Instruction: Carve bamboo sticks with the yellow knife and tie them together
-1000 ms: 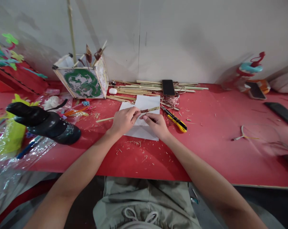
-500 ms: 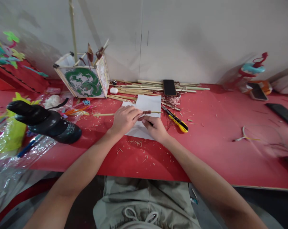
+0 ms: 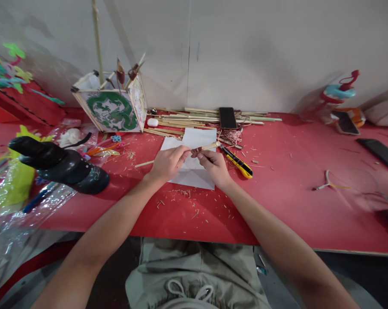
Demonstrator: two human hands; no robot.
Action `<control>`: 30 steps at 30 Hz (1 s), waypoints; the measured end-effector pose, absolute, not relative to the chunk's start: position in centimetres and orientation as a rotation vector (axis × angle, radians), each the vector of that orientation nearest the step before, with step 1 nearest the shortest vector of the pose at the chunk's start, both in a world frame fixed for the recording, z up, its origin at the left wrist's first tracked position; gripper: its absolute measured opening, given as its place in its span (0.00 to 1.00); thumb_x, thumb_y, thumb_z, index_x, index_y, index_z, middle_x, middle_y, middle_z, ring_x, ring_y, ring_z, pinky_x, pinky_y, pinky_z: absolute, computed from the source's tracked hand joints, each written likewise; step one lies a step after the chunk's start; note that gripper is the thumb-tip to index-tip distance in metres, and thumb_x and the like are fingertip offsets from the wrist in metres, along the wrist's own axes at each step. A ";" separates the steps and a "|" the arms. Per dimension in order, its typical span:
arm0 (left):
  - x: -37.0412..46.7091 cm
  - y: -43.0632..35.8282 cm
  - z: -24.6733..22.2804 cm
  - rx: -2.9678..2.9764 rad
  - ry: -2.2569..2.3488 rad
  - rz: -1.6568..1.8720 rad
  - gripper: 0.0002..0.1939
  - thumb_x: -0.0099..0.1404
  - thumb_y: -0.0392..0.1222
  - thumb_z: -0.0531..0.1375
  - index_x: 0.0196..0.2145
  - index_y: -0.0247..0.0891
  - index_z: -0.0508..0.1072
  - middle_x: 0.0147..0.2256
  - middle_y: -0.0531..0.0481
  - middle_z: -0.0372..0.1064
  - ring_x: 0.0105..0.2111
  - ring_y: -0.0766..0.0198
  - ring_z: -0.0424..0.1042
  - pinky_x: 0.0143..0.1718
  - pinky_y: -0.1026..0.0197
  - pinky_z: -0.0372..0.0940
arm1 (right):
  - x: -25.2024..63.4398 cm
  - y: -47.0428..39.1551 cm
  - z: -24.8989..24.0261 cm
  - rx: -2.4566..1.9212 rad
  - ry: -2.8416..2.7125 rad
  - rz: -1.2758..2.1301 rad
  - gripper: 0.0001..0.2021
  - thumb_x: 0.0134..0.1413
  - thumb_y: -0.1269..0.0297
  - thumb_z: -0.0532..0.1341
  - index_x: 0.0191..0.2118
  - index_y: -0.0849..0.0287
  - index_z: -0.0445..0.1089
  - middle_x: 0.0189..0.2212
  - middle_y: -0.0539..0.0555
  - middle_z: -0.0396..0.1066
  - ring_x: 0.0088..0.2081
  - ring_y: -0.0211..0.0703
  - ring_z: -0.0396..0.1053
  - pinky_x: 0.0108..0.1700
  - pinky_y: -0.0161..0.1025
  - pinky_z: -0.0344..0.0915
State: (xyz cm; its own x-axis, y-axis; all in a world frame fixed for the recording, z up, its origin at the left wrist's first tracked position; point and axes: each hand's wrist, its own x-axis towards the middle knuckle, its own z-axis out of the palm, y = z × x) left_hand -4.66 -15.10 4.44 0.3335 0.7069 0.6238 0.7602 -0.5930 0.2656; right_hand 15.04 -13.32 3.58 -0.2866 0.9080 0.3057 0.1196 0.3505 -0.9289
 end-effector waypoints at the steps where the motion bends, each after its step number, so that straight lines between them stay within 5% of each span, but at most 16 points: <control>1: -4.6 -15.1 4.5 -2.531 -1.380 -1.100 0.17 0.79 0.49 0.46 0.44 0.39 0.72 0.30 0.51 0.77 0.30 0.66 0.76 0.30 0.63 0.62 | 15.0 -13.3 3.5 -0.922 -1.661 1.046 0.19 0.60 0.50 0.61 0.33 0.62 0.78 0.22 0.51 0.65 0.28 0.40 0.62 0.33 0.37 0.59; 11: -4.9 -15.1 4.1 -2.617 -1.433 -1.139 0.13 0.74 0.52 0.56 0.47 0.42 0.67 0.32 0.53 0.77 0.29 0.66 0.77 0.29 0.65 0.63 | 15.3 -13.2 4.0 -0.932 -1.619 1.074 0.25 0.56 0.39 0.62 0.25 0.59 0.72 0.21 0.51 0.63 0.28 0.40 0.61 0.30 0.37 0.55; 18: -4.8 -14.8 4.2 -2.542 -1.421 -1.133 0.14 0.77 0.51 0.51 0.45 0.40 0.70 0.32 0.51 0.78 0.32 0.64 0.78 0.30 0.64 0.63 | 15.1 -13.4 4.1 -0.955 -1.629 1.018 0.24 0.58 0.40 0.62 0.33 0.61 0.77 0.22 0.50 0.64 0.28 0.39 0.60 0.31 0.37 0.56; 24: -4.7 -14.9 4.5 -2.552 -1.459 -1.051 0.17 0.78 0.52 0.47 0.42 0.40 0.70 0.30 0.52 0.77 0.30 0.64 0.77 0.28 0.64 0.60 | 15.1 -13.6 4.4 -0.948 -1.648 0.996 0.27 0.58 0.39 0.61 0.26 0.61 0.74 0.22 0.51 0.64 0.27 0.38 0.59 0.31 0.37 0.57; 30: -4.6 -14.9 3.9 -2.545 -1.470 -1.119 0.13 0.75 0.52 0.55 0.47 0.41 0.67 0.34 0.51 0.78 0.31 0.64 0.78 0.30 0.64 0.64 | 15.0 -13.5 4.1 -0.887 -1.642 1.043 0.24 0.58 0.41 0.62 0.29 0.61 0.75 0.26 0.52 0.70 0.29 0.39 0.62 0.35 0.38 0.60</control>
State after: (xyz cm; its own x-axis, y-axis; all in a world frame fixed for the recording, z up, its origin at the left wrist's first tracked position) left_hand -4.62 -14.89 3.89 0.3100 0.7576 0.5744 0.7554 -0.5632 0.3350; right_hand 15.00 -13.51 4.10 -0.2724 0.9014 0.3366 0.0781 0.3694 -0.9260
